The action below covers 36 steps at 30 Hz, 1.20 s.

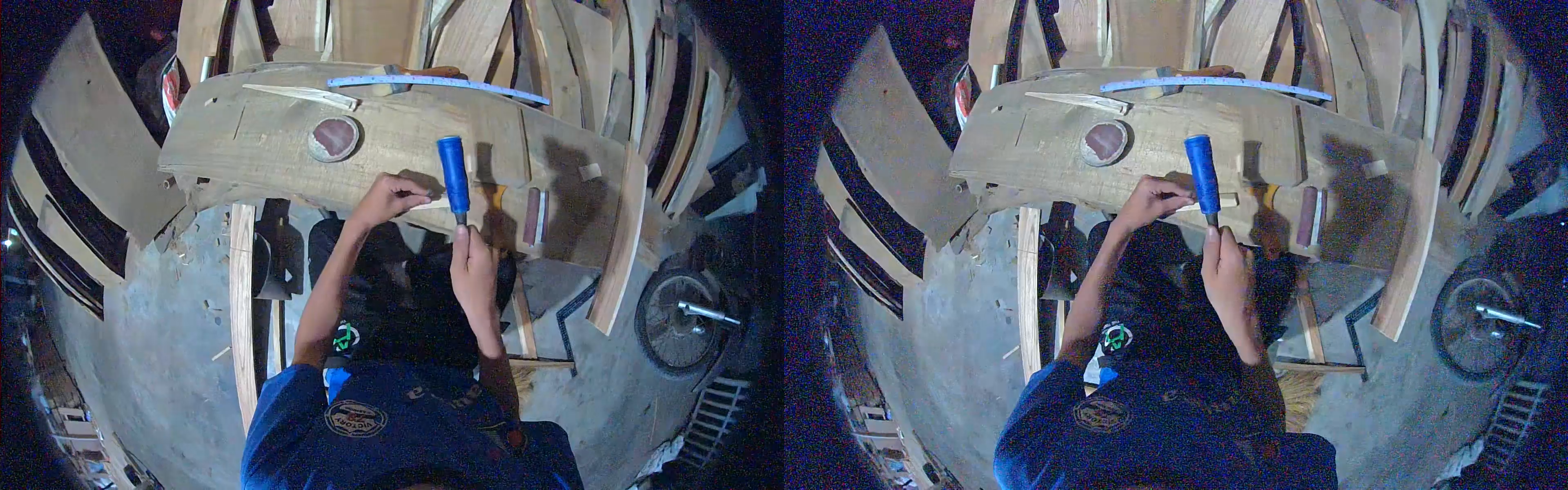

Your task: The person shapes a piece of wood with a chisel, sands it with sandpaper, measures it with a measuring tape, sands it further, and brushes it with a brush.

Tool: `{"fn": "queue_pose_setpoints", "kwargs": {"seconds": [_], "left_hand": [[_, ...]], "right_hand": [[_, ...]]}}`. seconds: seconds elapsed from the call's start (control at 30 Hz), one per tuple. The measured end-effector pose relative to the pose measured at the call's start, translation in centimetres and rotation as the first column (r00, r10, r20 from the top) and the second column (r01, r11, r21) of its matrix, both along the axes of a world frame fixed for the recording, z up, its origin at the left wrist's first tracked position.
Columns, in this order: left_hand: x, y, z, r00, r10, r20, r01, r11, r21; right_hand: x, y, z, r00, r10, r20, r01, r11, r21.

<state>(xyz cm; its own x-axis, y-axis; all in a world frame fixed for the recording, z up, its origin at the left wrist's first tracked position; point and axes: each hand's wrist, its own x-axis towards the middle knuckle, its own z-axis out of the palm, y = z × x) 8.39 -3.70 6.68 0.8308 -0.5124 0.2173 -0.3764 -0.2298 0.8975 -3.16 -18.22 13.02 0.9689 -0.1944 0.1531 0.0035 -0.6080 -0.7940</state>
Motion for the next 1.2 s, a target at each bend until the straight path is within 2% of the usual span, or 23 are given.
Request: {"fn": "queue_pose_setpoints", "kwargs": {"seconds": [0.07,0.13,0.2,0.27,0.3,0.4,0.47,0.53,0.57,0.67,0.73,0.8,0.83,0.87,0.93,1.0,1.07,1.13,1.2], "left_hand": [[0.0,0.1,0.2,1.0,-0.001,-0.026,0.001,1.0,-0.001],[0.1,0.1,-0.1,0.997,0.011,0.071,-0.007,0.998,-0.054],[0.4,0.1,-0.2,0.996,-0.006,0.084,0.013,0.997,-0.077],[0.0,0.3,-0.6,0.998,-0.018,0.065,0.024,0.996,-0.088],[0.1,0.3,-0.7,0.999,-0.011,0.051,0.014,0.998,-0.064],[0.2,0.0,-0.1,0.995,-0.016,0.096,0.021,0.998,-0.055],[0.0,0.0,0.2,1.0,-0.008,0.016,0.008,1.0,-0.016],[0.0,0.1,-0.3,0.997,-0.018,0.069,0.021,0.999,-0.049],[0.2,0.2,-0.5,0.993,-0.029,0.119,0.038,0.996,-0.079],[0.4,-0.1,-1.0,0.993,-0.016,0.118,0.025,0.997,-0.071],[0.2,-0.1,-0.6,0.994,-0.009,0.109,0.016,0.998,-0.056],[0.0,0.0,-0.1,0.999,-0.006,0.047,0.005,1.0,0.03],[0.4,-0.1,0.2,0.998,-0.002,0.057,0.0,1.0,0.026],[0.5,0.0,0.3,0.999,0.0,0.048,-0.001,1.0,0.027],[0.1,-0.1,-0.3,1.0,-0.002,0.021,0.001,1.0,0.03],[0.2,-0.2,-1.0,0.993,0.001,0.118,0.008,0.997,-0.079],[0.1,-0.1,-0.6,0.99,-0.015,0.138,0.026,0.997,-0.073],[0.1,0.0,-0.2,0.998,-0.021,0.067,0.02,1.0,0.018],[0.1,-0.2,-1.1,0.997,-0.01,0.082,0.013,1.0,-0.027]], "right_hand": [[0.3,0.2,-0.9,0.999,0.03,-0.025,-0.03,1.0,-0.001],[1.1,-0.3,-4.6,0.998,0.054,-0.044,-0.062,0.979,-0.194],[1.1,-0.6,-4.3,0.997,0.076,0.008,-0.074,0.986,-0.147],[0.0,-0.2,-2.0,1.0,-0.019,-0.008,0.018,0.99,-0.141],[-0.1,0.0,-0.9,0.998,-0.025,0.051,0.029,0.996,-0.082],[0.1,0.3,0.5,1.0,0.011,0.008,-0.011,1.0,0.006],[0.6,-0.3,-2.5,0.998,0.06,0.012,-0.059,0.997,-0.05],[1.0,-0.4,-3.5,0.987,0.068,0.143,-0.043,0.984,-0.175],[0.7,-0.7,-3.4,0.997,0.04,0.063,-0.033,0.992,-0.12],[-0.1,0.4,0.5,1.0,0.003,-0.003,-0.003,1.0,-0.026],[0.3,0.4,-1.1,1.0,0.005,-0.001,-0.005,0.998,-0.065],[0.9,0.1,-2.8,0.999,0.041,-0.02,-0.043,0.991,-0.128],[1.0,-0.2,-2.8,0.994,0.064,0.089,-0.05,0.986,-0.159],[1.0,-0.3,-2.7,0.993,0.071,0.09,-0.056,0.986,-0.16],[0.2,0.4,-0.5,0.999,0.009,0.044,-0.007,0.999,-0.032],[0.1,0.7,-0.9,0.999,-0.009,0.048,0.011,0.999,-0.041],[1.0,0.2,-2.5,0.995,0.071,-0.072,-0.077,0.994,-0.083],[1.3,-0.3,-2.5,0.997,0.072,-0.005,-0.073,0.994,-0.079],[0.7,-0.3,-2.3,0.999,0.013,-0.032,-0.014,0.999,-0.03]]}}
